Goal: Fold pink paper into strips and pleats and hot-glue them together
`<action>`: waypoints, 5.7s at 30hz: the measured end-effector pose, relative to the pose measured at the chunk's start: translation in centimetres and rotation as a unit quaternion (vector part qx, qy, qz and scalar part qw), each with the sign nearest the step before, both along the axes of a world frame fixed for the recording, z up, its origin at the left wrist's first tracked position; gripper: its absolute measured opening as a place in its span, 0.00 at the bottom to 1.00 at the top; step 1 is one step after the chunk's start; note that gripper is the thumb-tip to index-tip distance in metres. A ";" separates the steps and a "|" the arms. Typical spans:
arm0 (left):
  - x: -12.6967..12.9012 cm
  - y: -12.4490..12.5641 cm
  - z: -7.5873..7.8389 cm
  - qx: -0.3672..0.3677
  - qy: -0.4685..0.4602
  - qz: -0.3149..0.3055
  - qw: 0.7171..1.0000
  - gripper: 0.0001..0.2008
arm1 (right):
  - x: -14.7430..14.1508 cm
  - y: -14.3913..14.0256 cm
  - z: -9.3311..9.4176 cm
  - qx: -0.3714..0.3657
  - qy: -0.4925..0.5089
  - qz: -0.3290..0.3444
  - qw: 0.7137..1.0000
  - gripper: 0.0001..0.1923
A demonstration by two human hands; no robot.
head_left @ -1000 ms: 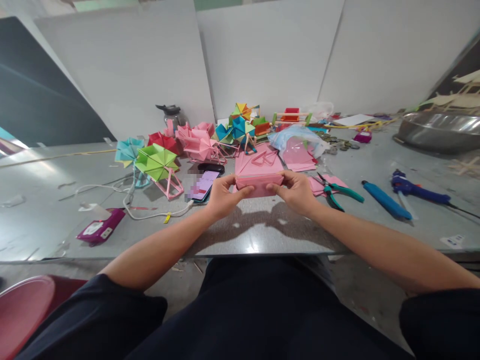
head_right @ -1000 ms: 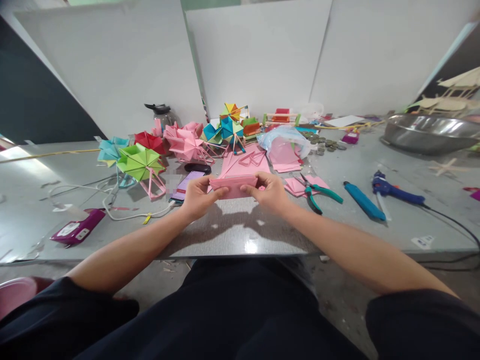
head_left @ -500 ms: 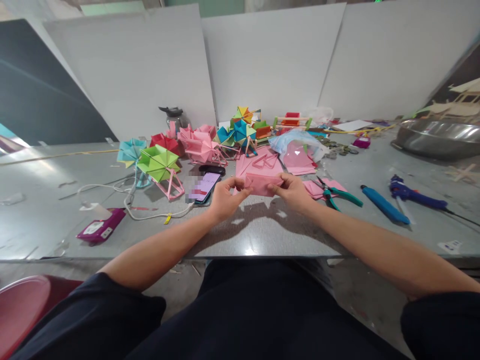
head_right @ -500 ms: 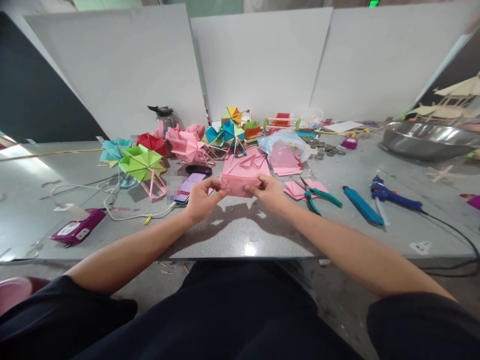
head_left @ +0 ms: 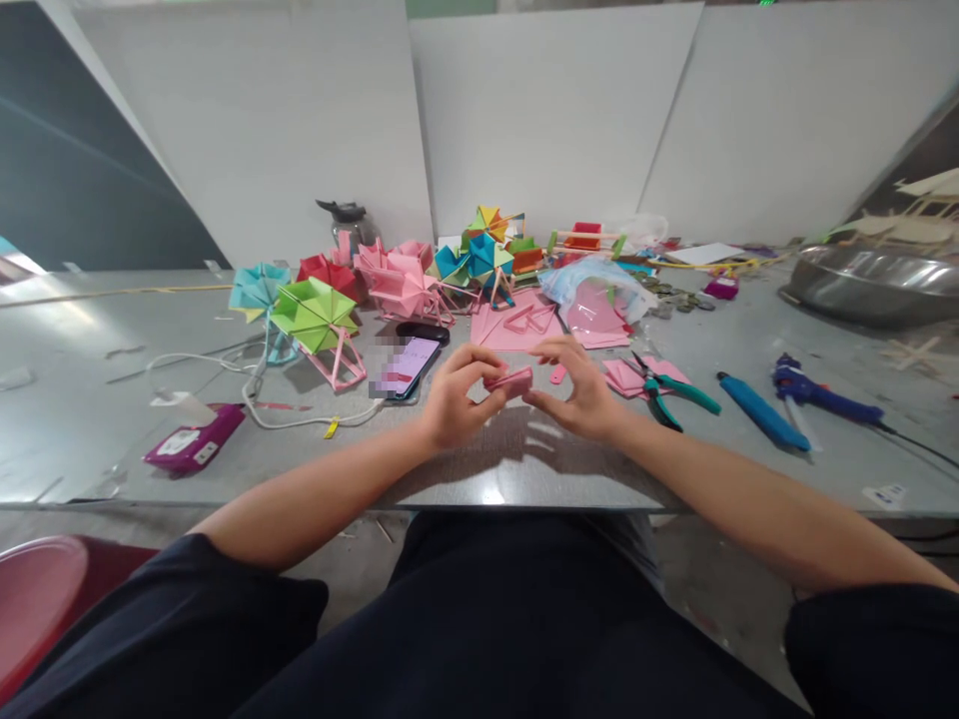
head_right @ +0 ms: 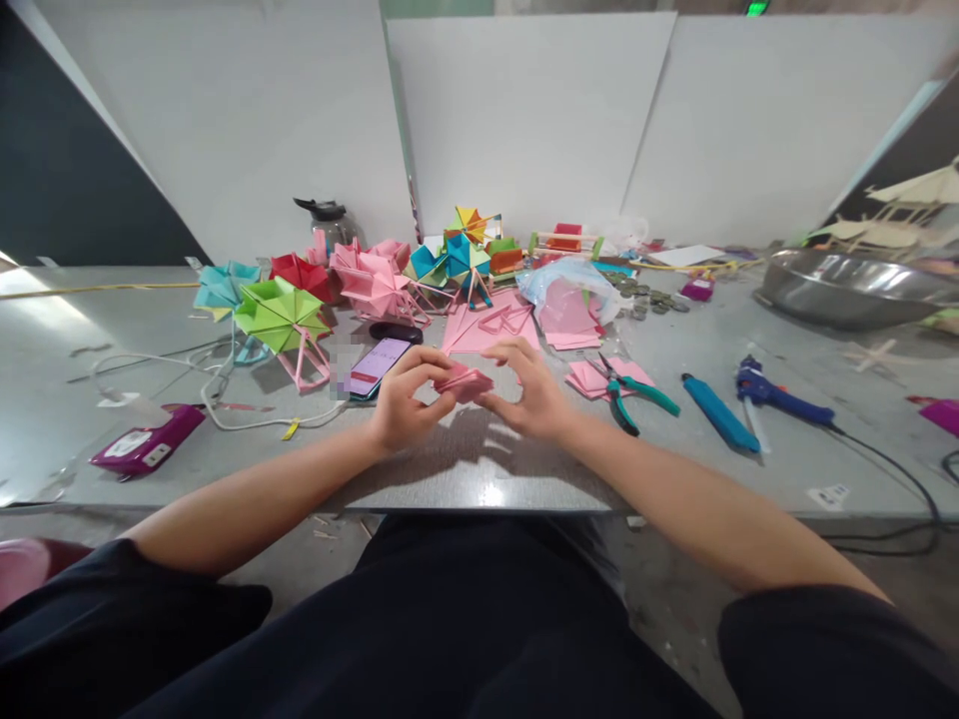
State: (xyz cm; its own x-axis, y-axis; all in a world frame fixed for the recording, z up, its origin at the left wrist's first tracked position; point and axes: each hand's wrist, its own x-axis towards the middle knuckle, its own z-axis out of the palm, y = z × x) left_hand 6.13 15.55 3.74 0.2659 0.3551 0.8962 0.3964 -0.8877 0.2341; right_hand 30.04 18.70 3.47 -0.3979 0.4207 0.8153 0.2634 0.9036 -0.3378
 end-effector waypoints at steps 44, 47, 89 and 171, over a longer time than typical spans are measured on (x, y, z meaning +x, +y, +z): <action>0.6 -0.2 -0.3 0.003 0.117 0.039 0.992 0.01 | 0.1 -1.6 0.3 0.249 -0.152 -0.111 0.950 0.10; 0.6 -0.3 -0.3 -0.012 0.108 0.036 0.993 0.01 | 0.2 -1.8 0.0 0.214 -0.159 -0.100 0.958 0.07; 0.6 -0.8 0.5 -0.090 0.057 -0.012 0.994 0.02 | -0.2 -0.7 0.0 0.138 -0.070 -0.065 0.986 0.10; -1.2 4.7 -1.5 -0.433 -0.309 -0.049 0.846 0.17 | 2.2 4.5 -0.3 -0.316 0.062 0.084 0.943 0.32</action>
